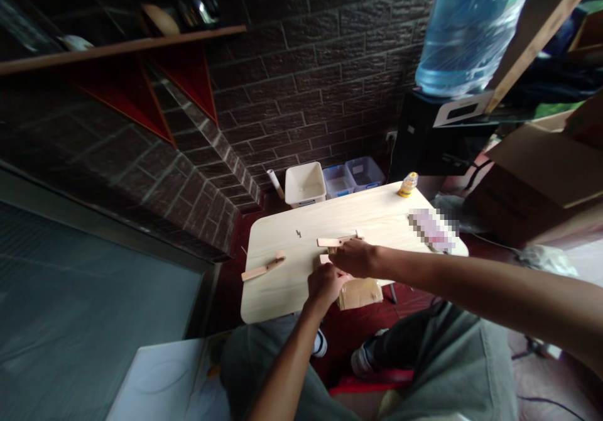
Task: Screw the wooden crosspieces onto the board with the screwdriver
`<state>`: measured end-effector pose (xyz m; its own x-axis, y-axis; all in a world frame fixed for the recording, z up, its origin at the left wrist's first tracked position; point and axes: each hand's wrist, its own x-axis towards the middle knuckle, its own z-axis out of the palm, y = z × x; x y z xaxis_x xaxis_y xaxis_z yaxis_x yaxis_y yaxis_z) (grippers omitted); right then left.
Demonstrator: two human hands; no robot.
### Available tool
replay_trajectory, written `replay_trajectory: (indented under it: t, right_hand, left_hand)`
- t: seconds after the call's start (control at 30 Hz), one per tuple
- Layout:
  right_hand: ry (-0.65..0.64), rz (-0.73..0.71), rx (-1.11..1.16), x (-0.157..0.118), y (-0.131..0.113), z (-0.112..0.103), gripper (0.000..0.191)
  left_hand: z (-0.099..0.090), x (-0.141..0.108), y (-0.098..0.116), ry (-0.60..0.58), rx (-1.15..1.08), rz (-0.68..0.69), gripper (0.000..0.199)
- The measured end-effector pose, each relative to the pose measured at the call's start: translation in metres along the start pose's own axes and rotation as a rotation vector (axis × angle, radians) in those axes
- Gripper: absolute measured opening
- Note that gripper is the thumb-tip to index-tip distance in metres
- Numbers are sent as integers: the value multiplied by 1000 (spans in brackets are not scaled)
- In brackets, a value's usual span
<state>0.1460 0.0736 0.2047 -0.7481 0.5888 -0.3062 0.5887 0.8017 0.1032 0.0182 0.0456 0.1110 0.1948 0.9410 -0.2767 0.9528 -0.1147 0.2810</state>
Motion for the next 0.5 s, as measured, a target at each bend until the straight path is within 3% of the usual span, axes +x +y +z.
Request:
replay_trajectory:
  t: [0.27,0.5]
  right_hand:
    - [14,123,38,0,-3,6,27]
    - [4,58,68,1,-1,3,35]
  left_hand:
    - [-11,-1,6,-71,13,-18,32]
    - [-15,-5,8,-35,19,0,27]
